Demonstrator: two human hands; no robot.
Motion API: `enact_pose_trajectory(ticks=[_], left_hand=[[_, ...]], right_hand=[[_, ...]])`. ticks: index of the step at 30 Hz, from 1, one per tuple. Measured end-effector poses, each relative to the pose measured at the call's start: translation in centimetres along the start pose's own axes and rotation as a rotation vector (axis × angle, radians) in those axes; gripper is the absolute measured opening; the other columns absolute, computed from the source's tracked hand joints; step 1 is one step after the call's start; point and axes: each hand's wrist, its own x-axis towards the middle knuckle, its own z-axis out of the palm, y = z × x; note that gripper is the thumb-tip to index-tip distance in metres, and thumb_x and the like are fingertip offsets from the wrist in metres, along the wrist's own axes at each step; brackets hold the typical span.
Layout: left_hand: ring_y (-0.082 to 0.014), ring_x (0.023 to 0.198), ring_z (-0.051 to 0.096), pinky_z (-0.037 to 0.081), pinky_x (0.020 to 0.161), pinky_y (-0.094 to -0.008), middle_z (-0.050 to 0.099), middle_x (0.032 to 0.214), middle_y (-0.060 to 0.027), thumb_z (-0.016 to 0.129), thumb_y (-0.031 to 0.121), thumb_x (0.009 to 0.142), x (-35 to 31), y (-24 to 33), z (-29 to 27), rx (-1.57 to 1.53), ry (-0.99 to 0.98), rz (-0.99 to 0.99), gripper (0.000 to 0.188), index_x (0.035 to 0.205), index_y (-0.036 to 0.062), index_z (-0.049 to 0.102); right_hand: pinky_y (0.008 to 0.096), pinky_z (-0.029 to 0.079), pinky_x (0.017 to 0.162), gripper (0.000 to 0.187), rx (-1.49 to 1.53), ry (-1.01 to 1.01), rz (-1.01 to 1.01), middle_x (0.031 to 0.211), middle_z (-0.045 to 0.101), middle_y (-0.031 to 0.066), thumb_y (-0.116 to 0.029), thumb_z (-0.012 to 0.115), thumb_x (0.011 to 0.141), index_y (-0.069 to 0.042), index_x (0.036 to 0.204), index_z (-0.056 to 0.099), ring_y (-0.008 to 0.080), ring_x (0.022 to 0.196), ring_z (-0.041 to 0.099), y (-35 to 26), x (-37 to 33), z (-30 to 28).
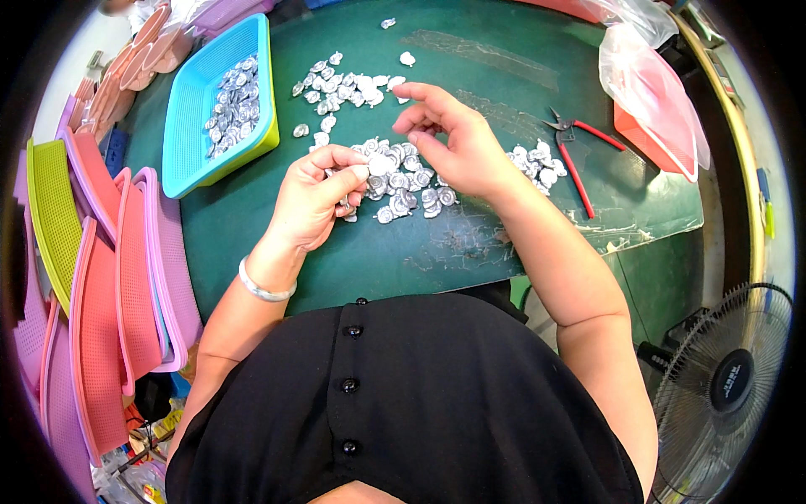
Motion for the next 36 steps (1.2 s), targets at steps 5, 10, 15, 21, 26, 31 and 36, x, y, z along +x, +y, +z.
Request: enact_pose_trajectory(ticks=[5,10,15,21,26,31,36], left_hand=[[-0.0035,0.056,0.050,0.036,0.044,-0.0149,0.057,0.070,0.0001,0.060,0.008,0.080,0.0,0.0,0.0,-0.001,-0.017,0.009,0.010,0.090,0.0037,0.060],[-0.0048,0.055,0.049,0.035,0.044,-0.0159,0.056,0.068,-0.0007,0.059,0.007,0.081,0.2,0.2,-0.5,-0.164,-0.016,-0.063,0.008,0.089,0.0038,0.059],[-0.0097,0.059,0.050,0.036,0.044,-0.0182,0.057,0.074,-0.0068,0.052,0.010,0.085,0.5,0.2,-0.8,-0.335,-0.015,-0.094,0.008,0.091,0.0037,0.053],[-0.0154,0.063,0.055,0.038,0.044,-0.0192,0.059,0.082,-0.0114,0.046,0.015,0.087,0.6,0.3,-1.4,-0.489,-0.084,-0.156,0.015,0.095,0.0032,0.051],[-0.0132,0.062,0.055,0.037,0.043,-0.0181,0.058,0.076,-0.0080,0.050,0.015,0.087,0.6,0.6,-0.9,-0.356,-0.050,-0.162,0.016,0.096,0.0023,0.053],[-0.0083,0.058,0.050,0.034,0.042,-0.0157,0.056,0.070,-0.0030,0.055,0.017,0.086,0.5,0.6,-0.1,-0.179,-0.015,-0.194,0.015,0.091,0.0028,0.056],[-0.0060,0.056,0.048,0.032,0.041,-0.0146,0.054,0.067,-0.0008,0.056,0.020,0.086,0.5,0.7,0.5,-0.070,-0.081,-0.208,0.016,0.086,0.0042,0.058]], right_hand=[[0.0265,0.046,0.072,0.044,-0.280,-0.005,-0.044,0.087,0.060,0.0069,0.007,0.051,0.077,-0.007,0.119,0.047,0.0141,0.077,0.057,0.1,0.0,-0.1],[0.0306,0.047,0.073,0.045,-0.341,-0.061,0.004,0.088,0.061,0.0086,0.005,0.054,0.075,-0.007,0.117,0.048,0.0203,0.080,0.058,0.2,0.1,-0.2],[0.0360,0.045,0.078,0.046,-0.548,-0.132,-0.097,0.088,0.061,0.0076,0.002,0.059,0.071,-0.008,0.116,0.050,0.0271,0.087,0.054,0.0,0.2,0.5],[0.0323,0.045,0.074,0.047,-0.473,-0.150,-0.021,0.085,0.061,0.0060,0.002,0.061,0.071,-0.005,0.115,0.049,0.0231,0.082,0.055,0.0,0.2,0.7],[0.0206,0.044,0.065,0.042,-0.064,-0.032,0.176,0.083,0.061,0.0033,0.001,0.059,0.079,-0.002,0.119,0.047,0.0066,0.072,0.054,0.6,0.3,0.2],[0.0219,0.045,0.063,0.045,0.291,0.030,0.391,0.085,0.062,0.0078,0.002,0.059,0.079,0.002,0.121,0.044,0.0102,0.071,0.057,-0.7,0.6,0.2],[0.0234,0.047,0.063,0.047,0.416,0.007,0.374,0.084,0.063,0.0095,0.000,0.059,0.080,0.004,0.122,0.040,0.0124,0.070,0.059,-1.4,0.3,0.8]])
